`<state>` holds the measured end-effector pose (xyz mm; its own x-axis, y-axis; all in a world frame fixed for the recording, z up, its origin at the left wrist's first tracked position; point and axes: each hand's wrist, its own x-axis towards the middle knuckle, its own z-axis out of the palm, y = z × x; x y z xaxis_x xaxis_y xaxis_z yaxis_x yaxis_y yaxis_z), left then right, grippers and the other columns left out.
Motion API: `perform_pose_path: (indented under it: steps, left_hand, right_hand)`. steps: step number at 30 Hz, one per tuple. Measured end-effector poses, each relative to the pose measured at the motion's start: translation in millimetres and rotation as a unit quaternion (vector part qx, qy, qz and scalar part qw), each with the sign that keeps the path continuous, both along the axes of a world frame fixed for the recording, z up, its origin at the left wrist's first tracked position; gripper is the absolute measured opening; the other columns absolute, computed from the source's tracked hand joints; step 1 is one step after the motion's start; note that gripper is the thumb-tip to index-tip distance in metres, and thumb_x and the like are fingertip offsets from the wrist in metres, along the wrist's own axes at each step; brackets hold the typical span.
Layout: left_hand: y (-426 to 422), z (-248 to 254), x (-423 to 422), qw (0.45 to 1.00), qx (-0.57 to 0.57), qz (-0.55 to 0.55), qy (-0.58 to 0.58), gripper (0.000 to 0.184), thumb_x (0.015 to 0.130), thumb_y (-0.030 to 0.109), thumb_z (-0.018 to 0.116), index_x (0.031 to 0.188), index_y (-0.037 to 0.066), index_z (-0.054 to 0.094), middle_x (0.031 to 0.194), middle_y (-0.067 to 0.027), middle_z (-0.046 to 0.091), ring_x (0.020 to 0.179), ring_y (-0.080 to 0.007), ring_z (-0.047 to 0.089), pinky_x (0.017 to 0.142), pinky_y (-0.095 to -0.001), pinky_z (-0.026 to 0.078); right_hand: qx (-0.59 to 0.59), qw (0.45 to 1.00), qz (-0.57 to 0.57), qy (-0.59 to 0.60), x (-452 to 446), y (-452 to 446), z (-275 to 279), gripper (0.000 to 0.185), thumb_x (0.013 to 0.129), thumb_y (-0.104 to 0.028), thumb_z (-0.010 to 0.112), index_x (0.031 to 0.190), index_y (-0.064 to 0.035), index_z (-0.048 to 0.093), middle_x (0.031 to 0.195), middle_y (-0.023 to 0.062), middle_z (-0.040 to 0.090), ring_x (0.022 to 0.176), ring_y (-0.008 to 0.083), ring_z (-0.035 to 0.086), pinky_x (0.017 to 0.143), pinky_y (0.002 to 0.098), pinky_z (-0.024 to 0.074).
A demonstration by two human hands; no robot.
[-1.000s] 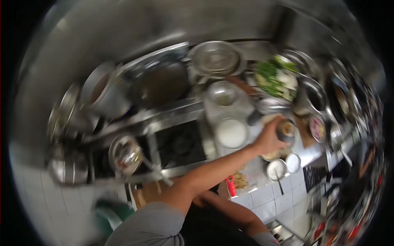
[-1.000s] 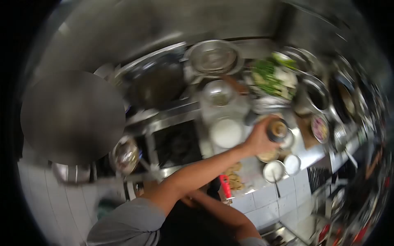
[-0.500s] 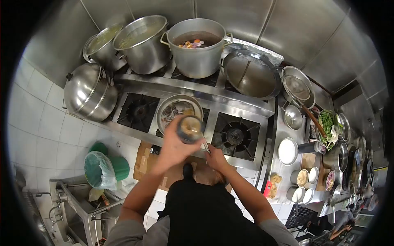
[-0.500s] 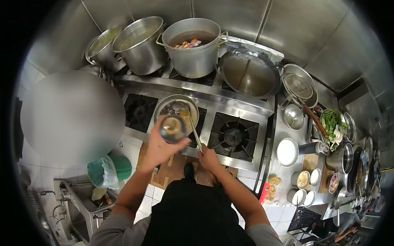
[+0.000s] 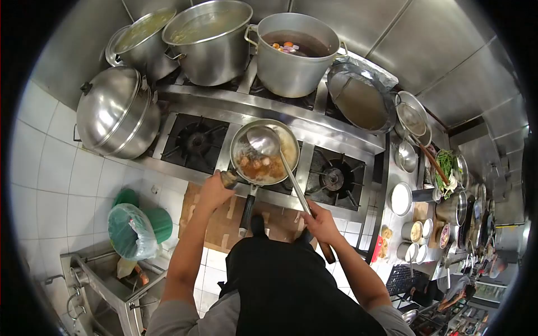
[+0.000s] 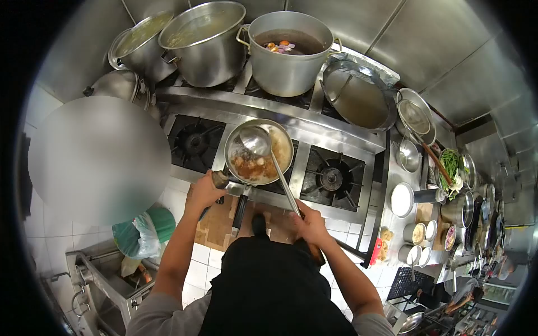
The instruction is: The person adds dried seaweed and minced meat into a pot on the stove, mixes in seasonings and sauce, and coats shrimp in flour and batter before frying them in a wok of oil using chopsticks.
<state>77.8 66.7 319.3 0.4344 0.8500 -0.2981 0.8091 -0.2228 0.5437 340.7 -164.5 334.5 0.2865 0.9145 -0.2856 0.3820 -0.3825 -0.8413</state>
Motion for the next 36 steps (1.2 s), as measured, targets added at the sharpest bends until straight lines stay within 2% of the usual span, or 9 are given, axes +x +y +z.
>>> perform_pose_path:
  steps: [1,2,3,5,8,10,13,20,36]
  left_hand:
    - [2.1,-4.5,2.2,1.0,-0.003,0.0,0.001,0.068,0.061,0.025,0.076,0.111,-0.009,0.047,0.095,-0.029,0.062,0.091,-0.0418,0.062,0.08,-0.0458,0.051]
    - [4.6,-6.8,6.0,0.999,-0.013,-0.014,0.034,0.066,0.061,0.026,0.075,0.11,-0.009,0.048,0.096,-0.0285,0.062,0.091,-0.0415,0.062,0.079,-0.0457,0.051]
    - [7.1,-9.6,10.2,0.997,-0.022,-0.03,0.066,0.064,0.061,0.026,0.074,0.109,-0.008,0.049,0.097,-0.028,0.063,0.091,-0.0413,0.062,0.079,-0.0456,0.051]
    - [9.8,-12.1,19.2,0.994,-0.018,-0.041,0.103,0.061,0.062,0.027,0.073,0.108,-0.007,0.051,0.098,-0.0258,0.063,0.091,-0.0396,0.063,0.078,-0.0445,0.052]
    - [14.0,-13.3,29.6,0.988,-0.03,-0.057,0.137,0.06,0.063,0.029,0.072,0.108,-0.007,0.053,0.099,-0.024,0.064,0.092,-0.0372,0.064,0.079,-0.0428,0.052]
    - [17.8,-15.1,33.5,0.982,-0.061,-0.056,0.172,0.066,0.061,0.034,0.075,0.109,-0.005,0.054,0.103,-0.0236,0.063,0.098,-0.0362,0.062,0.084,-0.0422,0.051]
    - [18.2,-10.5,36.8,0.977,-0.049,-0.072,0.194,0.056,0.064,0.028,0.07,0.107,-0.005,0.057,0.103,-0.0214,0.065,0.095,-0.0339,0.064,0.081,-0.0402,0.052]
    - [22.8,-3.2,36.3,0.974,-0.051,-0.078,0.205,0.052,0.064,0.028,0.07,0.105,-0.003,0.06,0.103,-0.0214,0.065,0.097,-0.033,0.064,0.083,-0.0397,0.052]
    - [33.5,4.3,41.2,0.969,-0.065,-0.087,0.221,0.051,0.064,0.027,0.072,0.104,-0.003,0.061,0.105,-0.0212,0.065,0.098,-0.0331,0.064,0.083,-0.0396,0.052]
  right_hand:
    - [-0.088,0.978,-0.043,0.187,-3.4,0.8,8.4,0.041,0.089,-0.02,0.057,0.126,-0.0032,0.051,0.066,0.0084,0.058,0.052,0.0174,0.056,0.049,0.0308,0.0457]
    - [-0.089,0.953,-0.067,0.281,-8.3,6.1,25.3,0.031,0.091,-0.021,0.055,0.117,-0.0033,0.057,0.062,-0.0004,0.049,0.049,0.0057,0.045,0.043,0.0217,0.0375]
    - [-0.09,0.953,-0.068,0.282,-10.5,7.9,25.4,0.031,0.091,-0.021,0.055,0.117,-0.0033,0.057,0.062,-0.0004,0.049,0.049,0.0057,0.045,0.043,0.0217,0.0375]
    - [-0.109,0.931,-0.075,0.341,-11.6,8.4,26.5,0.022,0.092,-0.019,0.053,0.106,-0.0027,0.058,0.064,0.0002,0.05,0.048,0.0068,0.045,0.042,0.0232,0.037]
    - [-0.116,0.931,-0.083,0.336,-20.5,11.0,30.3,0.018,0.093,-0.02,0.053,0.097,-0.0028,0.056,0.067,0.0005,0.051,0.048,0.0076,0.045,0.042,0.0235,0.0371]
    - [-0.111,0.928,-0.092,0.344,-24.3,11.3,33.5,0.018,0.093,-0.021,0.053,0.097,-0.0029,0.055,0.067,0.0004,0.051,0.048,0.0079,0.045,0.042,0.0236,0.0371]
    - [-0.102,0.928,-0.097,0.346,-25.4,11.2,33.4,0.018,0.093,-0.021,0.053,0.095,-0.0031,0.055,0.068,0.0004,0.05,0.048,0.0081,0.045,0.042,0.0239,0.0369]
    - [-0.112,0.931,-0.095,0.335,-24.0,11.8,34.5,0.017,0.091,-0.02,0.054,0.086,-0.0041,0.052,0.067,0.0006,0.049,0.048,0.008,0.045,0.042,0.0243,0.0366]
    - [-0.102,0.933,-0.094,0.333,-23.2,14.0,33.9,0.015,0.091,-0.018,0.053,0.089,-0.0027,0.053,0.066,0.0004,0.048,0.046,0.008,0.043,0.04,0.0248,0.0355]
